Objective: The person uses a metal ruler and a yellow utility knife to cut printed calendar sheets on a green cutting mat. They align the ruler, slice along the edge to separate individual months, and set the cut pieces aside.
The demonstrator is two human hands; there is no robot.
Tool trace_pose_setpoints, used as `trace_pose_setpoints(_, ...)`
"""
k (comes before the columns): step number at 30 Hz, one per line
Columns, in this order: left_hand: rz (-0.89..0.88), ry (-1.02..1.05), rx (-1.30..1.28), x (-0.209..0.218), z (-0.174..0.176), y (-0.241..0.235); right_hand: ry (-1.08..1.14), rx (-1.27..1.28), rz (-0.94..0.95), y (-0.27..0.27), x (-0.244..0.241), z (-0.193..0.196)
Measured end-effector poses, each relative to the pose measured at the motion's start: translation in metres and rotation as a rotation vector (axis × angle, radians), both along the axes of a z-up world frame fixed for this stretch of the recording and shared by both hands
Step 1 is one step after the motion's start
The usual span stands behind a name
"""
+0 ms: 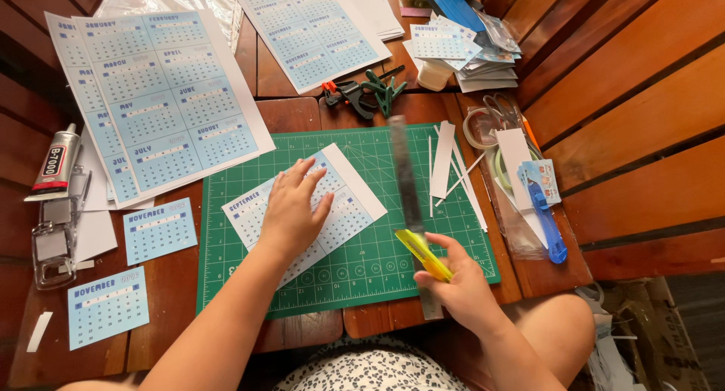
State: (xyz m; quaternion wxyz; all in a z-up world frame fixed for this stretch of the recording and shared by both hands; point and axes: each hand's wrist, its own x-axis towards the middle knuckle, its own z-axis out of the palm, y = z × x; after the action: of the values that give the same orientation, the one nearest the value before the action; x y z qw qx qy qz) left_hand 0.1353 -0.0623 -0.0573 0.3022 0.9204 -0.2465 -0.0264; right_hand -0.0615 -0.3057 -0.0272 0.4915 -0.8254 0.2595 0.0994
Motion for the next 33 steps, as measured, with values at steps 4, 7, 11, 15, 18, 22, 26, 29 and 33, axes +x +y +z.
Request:
trace_pose_setpoints(4, 0.102, 0.084, -0.155, 0.004, 0.007, -0.01, 0.021, 0.177, 0.027, 0.016, 0.027, 0.009)
trace_pose_setpoints(7, 0.175, 0.001, -0.241, -0.001, 0.02, -0.011, -0.186, 0.2, 0.117, 0.018, 0.044, -0.01)
trace_pose_setpoints(11, 0.087, 0.113, 0.045, -0.004, 0.037, -0.01, -0.124, 0.207, 0.137, 0.025, 0.063, -0.016)
trace_pose_setpoints(15, 0.018, 0.098, 0.263, 0.005, 0.013, -0.011, 0.013, 0.083, 0.119, 0.028, 0.063, -0.012)
trace_pose_setpoints(18, 0.032, 0.096, 0.258, 0.005, 0.013, -0.013, 0.055, -0.028, 0.149, 0.023, 0.051, 0.001)
trace_pose_setpoints(22, -0.021, 0.049, 0.243, 0.015, -0.008, -0.011, 0.295, -0.155, 0.134, 0.033, 0.033, 0.037)
trace_pose_setpoints(26, 0.018, 0.099, 0.222, 0.015, -0.005, -0.017, 0.209, -0.32, 0.177, 0.03, 0.014, 0.012)
trace_pose_setpoints(29, 0.04, 0.095, 0.198, 0.014, -0.007, -0.018, 0.08, -0.413, 0.23, 0.026, 0.004, -0.013)
trace_pose_setpoints(33, 0.043, 0.035, 0.169, 0.013, -0.013, -0.017, -0.085, -0.479, 0.244, 0.022, -0.005, -0.033)
